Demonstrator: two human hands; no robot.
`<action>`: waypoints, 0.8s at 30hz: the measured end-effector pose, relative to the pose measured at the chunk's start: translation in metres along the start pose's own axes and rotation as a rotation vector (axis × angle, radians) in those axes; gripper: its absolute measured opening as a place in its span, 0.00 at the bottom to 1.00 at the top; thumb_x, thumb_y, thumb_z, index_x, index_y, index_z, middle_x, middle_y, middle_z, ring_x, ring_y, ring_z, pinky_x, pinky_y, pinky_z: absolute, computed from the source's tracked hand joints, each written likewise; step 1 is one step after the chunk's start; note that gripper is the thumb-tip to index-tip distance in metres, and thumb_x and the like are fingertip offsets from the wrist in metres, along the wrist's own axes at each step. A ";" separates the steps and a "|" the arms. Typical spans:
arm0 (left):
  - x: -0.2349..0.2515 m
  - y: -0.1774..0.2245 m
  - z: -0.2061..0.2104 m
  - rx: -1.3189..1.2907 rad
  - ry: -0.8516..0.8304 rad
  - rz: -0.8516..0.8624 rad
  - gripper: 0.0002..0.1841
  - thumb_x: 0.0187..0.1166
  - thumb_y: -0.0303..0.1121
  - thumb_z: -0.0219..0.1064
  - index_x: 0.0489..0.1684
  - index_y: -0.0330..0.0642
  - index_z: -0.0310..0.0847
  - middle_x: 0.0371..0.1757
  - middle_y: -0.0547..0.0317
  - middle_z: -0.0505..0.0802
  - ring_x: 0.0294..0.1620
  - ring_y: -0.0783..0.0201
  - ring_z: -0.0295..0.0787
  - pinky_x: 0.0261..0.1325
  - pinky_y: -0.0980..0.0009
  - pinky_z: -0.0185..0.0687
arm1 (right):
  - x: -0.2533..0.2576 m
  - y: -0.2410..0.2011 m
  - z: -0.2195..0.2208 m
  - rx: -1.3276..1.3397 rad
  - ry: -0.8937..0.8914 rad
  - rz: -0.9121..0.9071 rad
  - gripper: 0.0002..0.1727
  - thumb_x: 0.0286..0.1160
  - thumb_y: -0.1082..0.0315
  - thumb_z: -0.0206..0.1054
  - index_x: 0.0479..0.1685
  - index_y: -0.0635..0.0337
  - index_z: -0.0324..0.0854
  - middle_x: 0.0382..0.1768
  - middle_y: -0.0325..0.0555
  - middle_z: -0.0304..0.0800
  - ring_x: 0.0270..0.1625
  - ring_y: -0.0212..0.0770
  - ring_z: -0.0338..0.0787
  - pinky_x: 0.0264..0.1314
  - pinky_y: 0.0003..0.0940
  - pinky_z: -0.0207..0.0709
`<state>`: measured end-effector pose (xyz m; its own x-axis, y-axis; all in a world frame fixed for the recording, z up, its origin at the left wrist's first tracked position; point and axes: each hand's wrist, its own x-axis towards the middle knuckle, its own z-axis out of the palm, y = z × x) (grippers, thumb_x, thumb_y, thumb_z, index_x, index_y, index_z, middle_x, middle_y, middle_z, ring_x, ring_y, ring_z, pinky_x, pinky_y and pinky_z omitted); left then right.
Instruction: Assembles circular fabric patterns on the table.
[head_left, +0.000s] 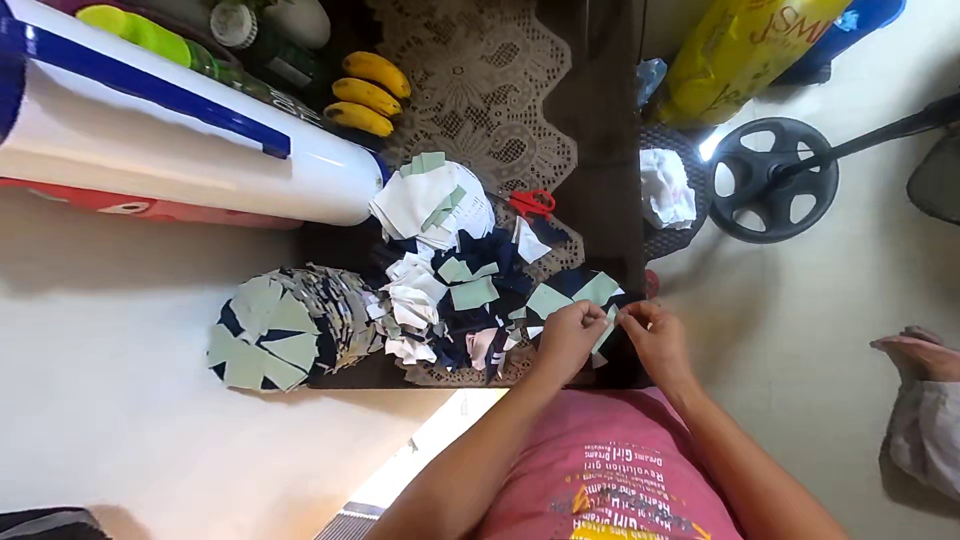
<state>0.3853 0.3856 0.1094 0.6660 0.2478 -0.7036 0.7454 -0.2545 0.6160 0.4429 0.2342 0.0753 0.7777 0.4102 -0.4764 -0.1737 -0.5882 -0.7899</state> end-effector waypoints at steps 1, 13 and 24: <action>0.004 0.006 0.001 0.074 0.019 -0.005 0.12 0.86 0.35 0.64 0.54 0.37 0.87 0.42 0.55 0.92 0.40 0.67 0.86 0.51 0.66 0.81 | 0.004 -0.001 0.000 -0.061 0.010 0.002 0.11 0.79 0.63 0.68 0.43 0.60 0.92 0.44 0.49 0.89 0.46 0.41 0.87 0.54 0.43 0.80; 0.027 0.022 0.011 0.425 0.084 -0.038 0.15 0.89 0.38 0.59 0.55 0.39 0.89 0.51 0.48 0.95 0.56 0.51 0.92 0.63 0.49 0.81 | 0.022 -0.011 0.004 -0.386 0.072 -0.014 0.11 0.80 0.65 0.68 0.44 0.62 0.93 0.48 0.58 0.91 0.56 0.58 0.89 0.60 0.55 0.80; 0.026 0.025 0.014 0.478 0.061 -0.076 0.15 0.89 0.40 0.59 0.51 0.40 0.90 0.46 0.49 0.95 0.54 0.51 0.92 0.61 0.49 0.81 | 0.028 -0.008 0.003 -0.381 0.069 -0.035 0.08 0.78 0.68 0.69 0.42 0.64 0.91 0.46 0.58 0.90 0.53 0.59 0.90 0.55 0.57 0.81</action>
<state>0.4213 0.3727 0.1016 0.6211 0.3328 -0.7096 0.7059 -0.6309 0.3220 0.4644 0.2521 0.0670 0.8204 0.3944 -0.4139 0.0809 -0.7967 -0.5990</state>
